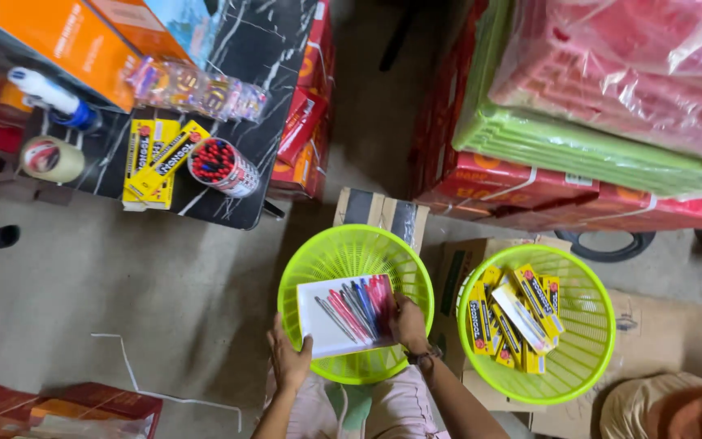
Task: The person organizes stationery items in a storage area. They arrange colored pens inside a box placed within a green basket, then transfer multiple yellow packages of eraser boards from a second basket onto a table, stacking them neatly.
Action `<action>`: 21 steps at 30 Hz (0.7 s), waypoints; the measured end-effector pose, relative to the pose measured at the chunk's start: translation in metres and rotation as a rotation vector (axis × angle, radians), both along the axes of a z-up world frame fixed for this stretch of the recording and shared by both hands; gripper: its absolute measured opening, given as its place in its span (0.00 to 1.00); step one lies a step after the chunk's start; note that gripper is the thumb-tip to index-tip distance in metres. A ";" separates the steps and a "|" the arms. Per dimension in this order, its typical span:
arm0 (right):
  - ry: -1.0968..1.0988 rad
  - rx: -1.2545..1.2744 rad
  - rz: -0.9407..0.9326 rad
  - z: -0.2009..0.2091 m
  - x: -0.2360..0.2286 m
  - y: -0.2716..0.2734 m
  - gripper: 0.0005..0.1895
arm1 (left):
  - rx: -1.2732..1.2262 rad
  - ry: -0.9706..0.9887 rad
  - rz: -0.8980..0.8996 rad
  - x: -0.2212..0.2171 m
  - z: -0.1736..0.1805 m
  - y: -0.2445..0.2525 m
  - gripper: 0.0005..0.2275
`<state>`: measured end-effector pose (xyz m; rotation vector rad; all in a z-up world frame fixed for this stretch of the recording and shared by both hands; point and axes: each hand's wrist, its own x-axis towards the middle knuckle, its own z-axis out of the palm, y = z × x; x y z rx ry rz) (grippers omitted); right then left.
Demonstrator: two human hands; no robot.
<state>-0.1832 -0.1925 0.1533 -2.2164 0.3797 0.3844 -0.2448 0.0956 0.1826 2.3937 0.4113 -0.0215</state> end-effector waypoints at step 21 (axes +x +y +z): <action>-0.100 0.334 -0.498 -0.034 -0.059 0.032 0.16 | -0.172 0.379 -0.452 0.045 -0.113 0.104 0.28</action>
